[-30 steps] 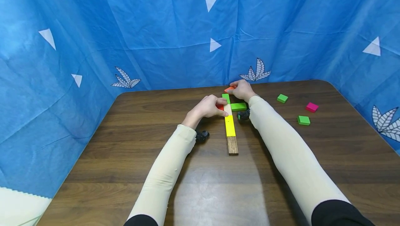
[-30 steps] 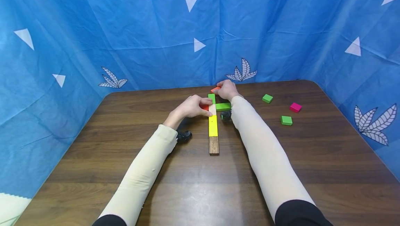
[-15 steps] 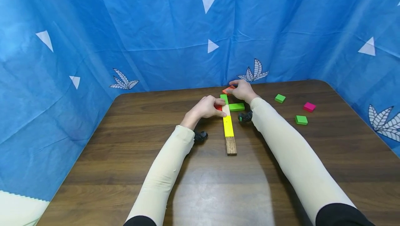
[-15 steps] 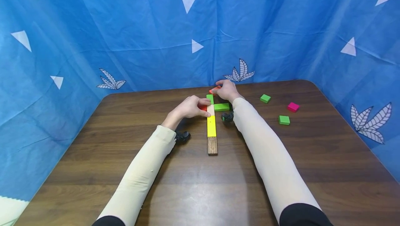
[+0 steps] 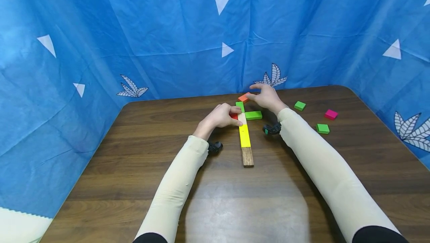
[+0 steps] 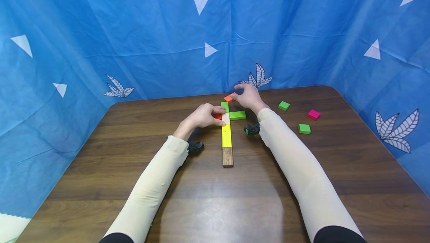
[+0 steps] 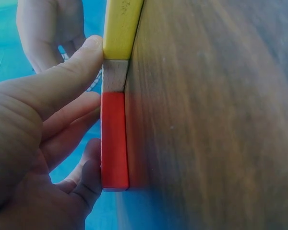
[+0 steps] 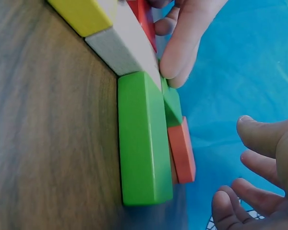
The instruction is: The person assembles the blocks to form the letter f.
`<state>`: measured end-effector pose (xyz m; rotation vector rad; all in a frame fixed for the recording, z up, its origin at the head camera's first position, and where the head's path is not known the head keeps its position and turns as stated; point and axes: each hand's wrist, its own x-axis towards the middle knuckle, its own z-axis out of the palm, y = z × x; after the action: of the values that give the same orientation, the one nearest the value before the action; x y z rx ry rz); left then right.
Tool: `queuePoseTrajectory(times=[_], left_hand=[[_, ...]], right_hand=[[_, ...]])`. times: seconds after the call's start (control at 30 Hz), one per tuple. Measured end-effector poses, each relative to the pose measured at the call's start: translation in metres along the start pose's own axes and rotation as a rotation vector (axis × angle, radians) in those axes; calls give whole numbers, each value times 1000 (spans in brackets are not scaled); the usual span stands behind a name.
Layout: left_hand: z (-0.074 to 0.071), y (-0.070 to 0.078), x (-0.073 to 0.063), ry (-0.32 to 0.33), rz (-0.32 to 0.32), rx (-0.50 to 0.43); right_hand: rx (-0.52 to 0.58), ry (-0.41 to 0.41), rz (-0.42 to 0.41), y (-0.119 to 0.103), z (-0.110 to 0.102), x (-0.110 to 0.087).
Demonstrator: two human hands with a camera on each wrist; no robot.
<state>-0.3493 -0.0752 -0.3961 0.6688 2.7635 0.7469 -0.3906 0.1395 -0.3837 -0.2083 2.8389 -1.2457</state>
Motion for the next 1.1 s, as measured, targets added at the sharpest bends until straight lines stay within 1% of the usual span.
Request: queuePoseTrajectory(times=[0.27, 0.53, 0.8, 0.9, 1.1], left_hand=[[0, 2, -1, -9, -11, 18], [0, 1, -1, -15, -18, 18], [1, 2, -2, -14, -35, 12], [1, 2, -2, -14, -36, 11], [1, 3, -2, -8, -28, 5]], right_hand=[[16, 9, -19, 5, -11, -16], [3, 42, -32, 10, -20, -32], [-25, 91, -60, 22, -27, -47], [-37, 93, -83, 26, -30, -54], [-55, 66, -129, 33, -41, -73]])
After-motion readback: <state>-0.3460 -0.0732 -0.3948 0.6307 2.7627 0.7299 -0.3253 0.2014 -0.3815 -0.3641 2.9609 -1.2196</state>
